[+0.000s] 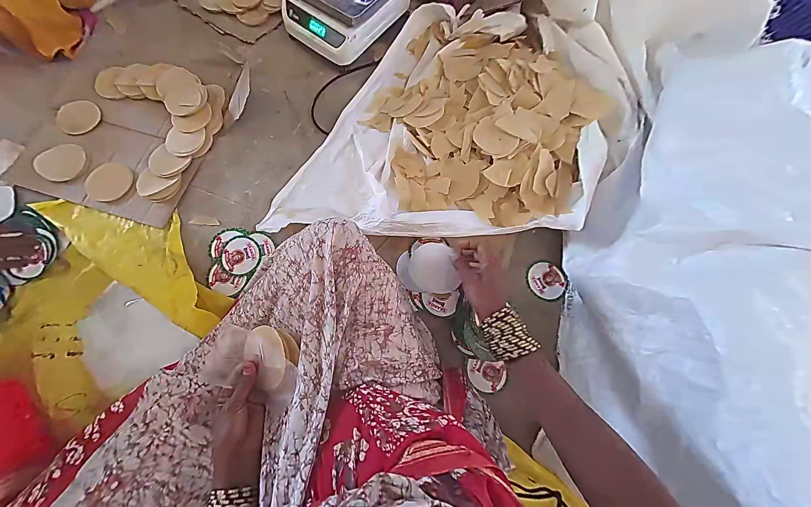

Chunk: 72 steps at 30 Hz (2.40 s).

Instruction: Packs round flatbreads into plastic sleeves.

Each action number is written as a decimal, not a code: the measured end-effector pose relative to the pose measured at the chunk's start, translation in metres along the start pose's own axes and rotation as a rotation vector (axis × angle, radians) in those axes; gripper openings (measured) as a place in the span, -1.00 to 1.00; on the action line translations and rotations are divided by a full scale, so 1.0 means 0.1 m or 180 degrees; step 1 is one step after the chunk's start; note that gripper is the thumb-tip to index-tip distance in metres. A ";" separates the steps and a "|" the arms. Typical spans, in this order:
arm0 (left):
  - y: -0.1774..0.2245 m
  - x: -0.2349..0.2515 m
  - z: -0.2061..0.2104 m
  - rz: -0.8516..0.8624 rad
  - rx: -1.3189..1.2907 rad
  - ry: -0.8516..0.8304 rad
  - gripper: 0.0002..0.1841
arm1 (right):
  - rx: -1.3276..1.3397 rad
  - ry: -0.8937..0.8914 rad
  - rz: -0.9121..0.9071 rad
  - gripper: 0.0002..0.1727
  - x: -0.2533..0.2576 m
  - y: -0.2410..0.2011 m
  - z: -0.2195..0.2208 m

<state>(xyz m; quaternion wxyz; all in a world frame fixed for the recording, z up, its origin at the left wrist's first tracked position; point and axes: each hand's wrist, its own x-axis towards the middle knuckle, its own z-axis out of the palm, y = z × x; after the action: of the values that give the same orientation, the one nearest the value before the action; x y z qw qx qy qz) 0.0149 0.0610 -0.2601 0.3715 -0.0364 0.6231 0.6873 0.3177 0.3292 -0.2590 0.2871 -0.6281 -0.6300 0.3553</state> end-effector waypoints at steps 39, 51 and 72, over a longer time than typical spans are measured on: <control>0.02 0.00 0.01 -0.0151 -0.0109 -0.0114 -0.81 | -0.2385 -0.1244 -0.0439 0.22 -0.53 0.58 -0.48; 0.32 -0.14 -0.15 0.0169 -0.0176 0.0296 -0.50 | -0.0652 -0.0792 -0.2343 -0.23 -0.10 -1.41 0.90; 0.41 -0.17 -0.52 0.0404 -0.1490 -0.0328 -0.88 | -0.1658 -0.4272 -0.2017 -0.50 -0.55 -2.27 2.09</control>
<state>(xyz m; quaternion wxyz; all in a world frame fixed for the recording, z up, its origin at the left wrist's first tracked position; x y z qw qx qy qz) -0.0171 0.0093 -0.2284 0.3404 -0.0471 0.4282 0.8358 0.0181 0.2659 -0.1921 -0.2237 -0.1167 -0.8808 0.4008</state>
